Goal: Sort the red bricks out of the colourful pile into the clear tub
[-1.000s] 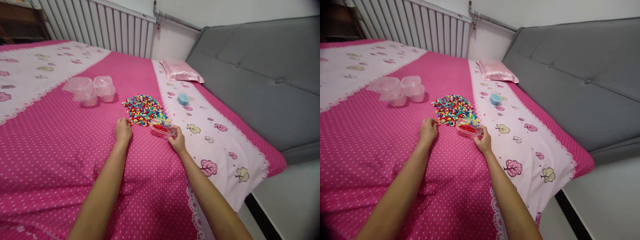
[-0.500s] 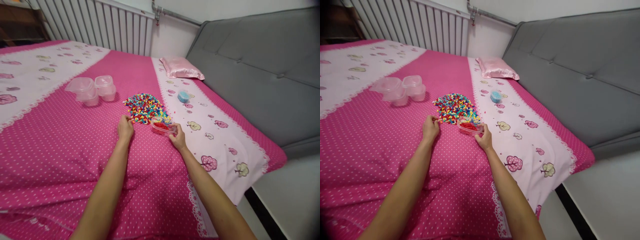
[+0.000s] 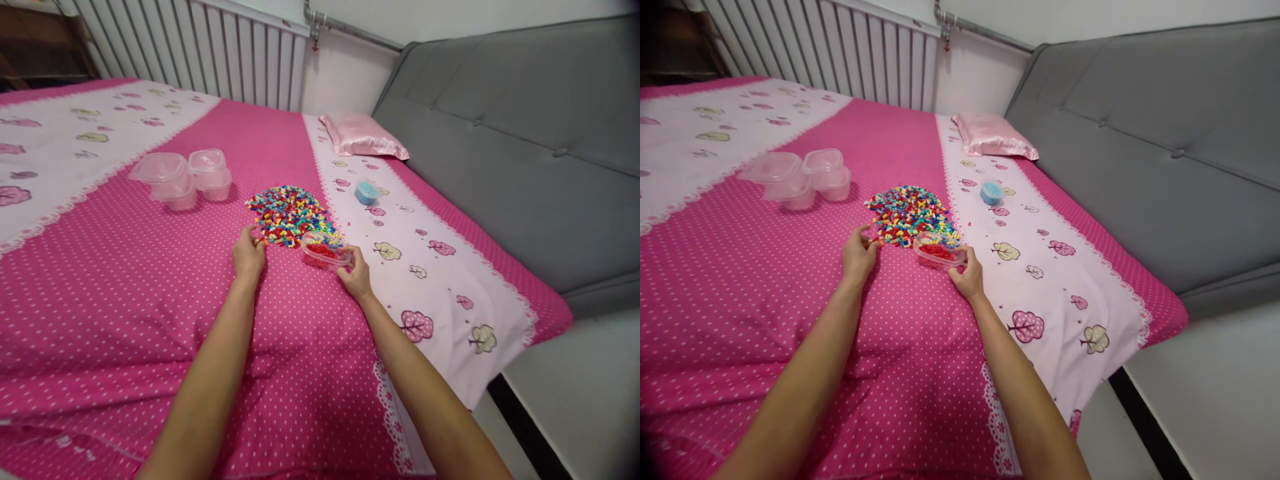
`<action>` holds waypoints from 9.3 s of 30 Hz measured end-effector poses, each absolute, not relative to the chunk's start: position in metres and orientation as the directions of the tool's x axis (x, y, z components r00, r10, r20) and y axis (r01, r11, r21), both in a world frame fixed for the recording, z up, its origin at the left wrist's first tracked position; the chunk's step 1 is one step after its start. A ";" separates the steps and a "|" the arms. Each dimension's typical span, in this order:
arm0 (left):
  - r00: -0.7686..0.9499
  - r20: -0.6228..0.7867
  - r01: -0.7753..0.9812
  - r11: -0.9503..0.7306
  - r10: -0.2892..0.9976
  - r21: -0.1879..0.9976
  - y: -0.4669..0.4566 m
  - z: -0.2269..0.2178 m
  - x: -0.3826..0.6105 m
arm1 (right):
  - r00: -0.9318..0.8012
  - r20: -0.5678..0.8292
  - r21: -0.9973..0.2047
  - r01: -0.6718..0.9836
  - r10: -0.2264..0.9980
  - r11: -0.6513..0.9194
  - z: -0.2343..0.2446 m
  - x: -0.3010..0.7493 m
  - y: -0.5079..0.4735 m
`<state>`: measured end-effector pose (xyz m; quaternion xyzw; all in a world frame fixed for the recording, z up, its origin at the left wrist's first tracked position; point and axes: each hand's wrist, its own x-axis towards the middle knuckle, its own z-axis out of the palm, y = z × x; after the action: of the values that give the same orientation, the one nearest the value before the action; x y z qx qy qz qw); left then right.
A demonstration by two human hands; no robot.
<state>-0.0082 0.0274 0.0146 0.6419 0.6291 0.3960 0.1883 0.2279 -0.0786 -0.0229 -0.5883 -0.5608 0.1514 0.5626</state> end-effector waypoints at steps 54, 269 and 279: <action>0.476 0.451 0.288 -0.618 0.755 0.732 -0.010 0.009 0.043 | 0.326 0.549 -0.778 0.534 0.770 0.329 -0.021 0.225 -0.081; 0.196 0.570 0.541 -0.573 0.798 0.616 0.014 0.031 0.006 | 0.265 0.540 -0.694 0.676 0.799 0.246 -0.015 0.219 -0.083; 0.333 0.631 0.364 -0.713 0.701 0.600 -0.008 0.025 0.038 | 0.268 0.525 -0.695 0.682 0.807 0.226 -0.012 0.219 -0.084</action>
<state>0.0383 -0.0084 0.0250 0.7967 0.3339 0.4709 0.1789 0.2188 -0.0843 -0.0118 -0.6189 -0.6017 0.0625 0.5009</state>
